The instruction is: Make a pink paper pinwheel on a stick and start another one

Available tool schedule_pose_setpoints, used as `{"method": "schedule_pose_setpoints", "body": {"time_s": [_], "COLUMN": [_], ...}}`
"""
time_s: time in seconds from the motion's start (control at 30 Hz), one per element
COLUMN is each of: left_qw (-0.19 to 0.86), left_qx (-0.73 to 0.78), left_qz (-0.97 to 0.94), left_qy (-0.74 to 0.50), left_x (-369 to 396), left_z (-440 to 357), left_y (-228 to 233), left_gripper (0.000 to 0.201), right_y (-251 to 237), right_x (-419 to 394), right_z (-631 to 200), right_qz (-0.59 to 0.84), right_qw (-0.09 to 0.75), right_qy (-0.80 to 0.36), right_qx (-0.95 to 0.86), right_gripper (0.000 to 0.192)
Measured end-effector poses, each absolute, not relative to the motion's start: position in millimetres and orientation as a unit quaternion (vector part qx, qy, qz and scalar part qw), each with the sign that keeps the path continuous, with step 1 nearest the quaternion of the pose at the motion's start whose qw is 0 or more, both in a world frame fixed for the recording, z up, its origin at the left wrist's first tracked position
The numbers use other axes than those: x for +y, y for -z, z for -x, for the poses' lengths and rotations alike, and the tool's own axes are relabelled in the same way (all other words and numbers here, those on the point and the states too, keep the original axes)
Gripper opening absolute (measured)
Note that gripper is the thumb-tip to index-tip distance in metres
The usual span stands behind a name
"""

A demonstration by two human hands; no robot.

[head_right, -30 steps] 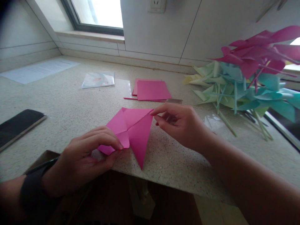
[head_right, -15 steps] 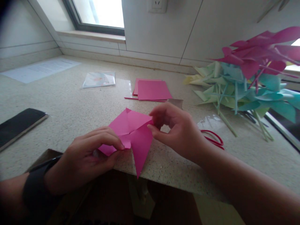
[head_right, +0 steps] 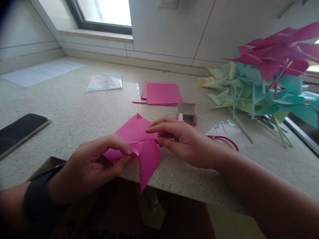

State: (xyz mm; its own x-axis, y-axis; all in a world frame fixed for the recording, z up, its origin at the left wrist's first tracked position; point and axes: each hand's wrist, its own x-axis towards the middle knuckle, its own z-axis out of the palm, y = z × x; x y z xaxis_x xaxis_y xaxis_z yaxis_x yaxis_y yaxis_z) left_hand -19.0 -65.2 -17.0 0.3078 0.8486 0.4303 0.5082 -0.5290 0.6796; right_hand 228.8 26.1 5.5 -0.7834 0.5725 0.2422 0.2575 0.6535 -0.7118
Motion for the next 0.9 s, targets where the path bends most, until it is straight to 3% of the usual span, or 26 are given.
{"method": "schedule_pose_setpoints", "body": {"time_s": [0.27,0.6,0.9], "left_qw": [0.211,0.220,0.234], "left_qx": [0.434,0.429,0.414], "left_qz": [-0.783,-0.785,-0.787], "left_qy": [-0.393,-0.389,-0.393], "left_x": [-64.3,-65.4,-64.7], "left_z": [19.0,18.6,19.2], "left_y": [16.3,16.6,16.9], "left_gripper": [0.014,0.013,0.014], "right_y": [-3.7,2.7,0.3], "right_x": [27.6,34.0,29.5], "right_z": [-229.6,-231.6,-228.0], "right_qz": [0.218,0.210,0.265], "right_qw": [0.189,0.172,0.165], "right_qy": [-0.324,-0.306,-0.328], "right_qx": [-0.901,-0.913,-0.892], "right_gripper": [0.016,0.022,0.011]}}
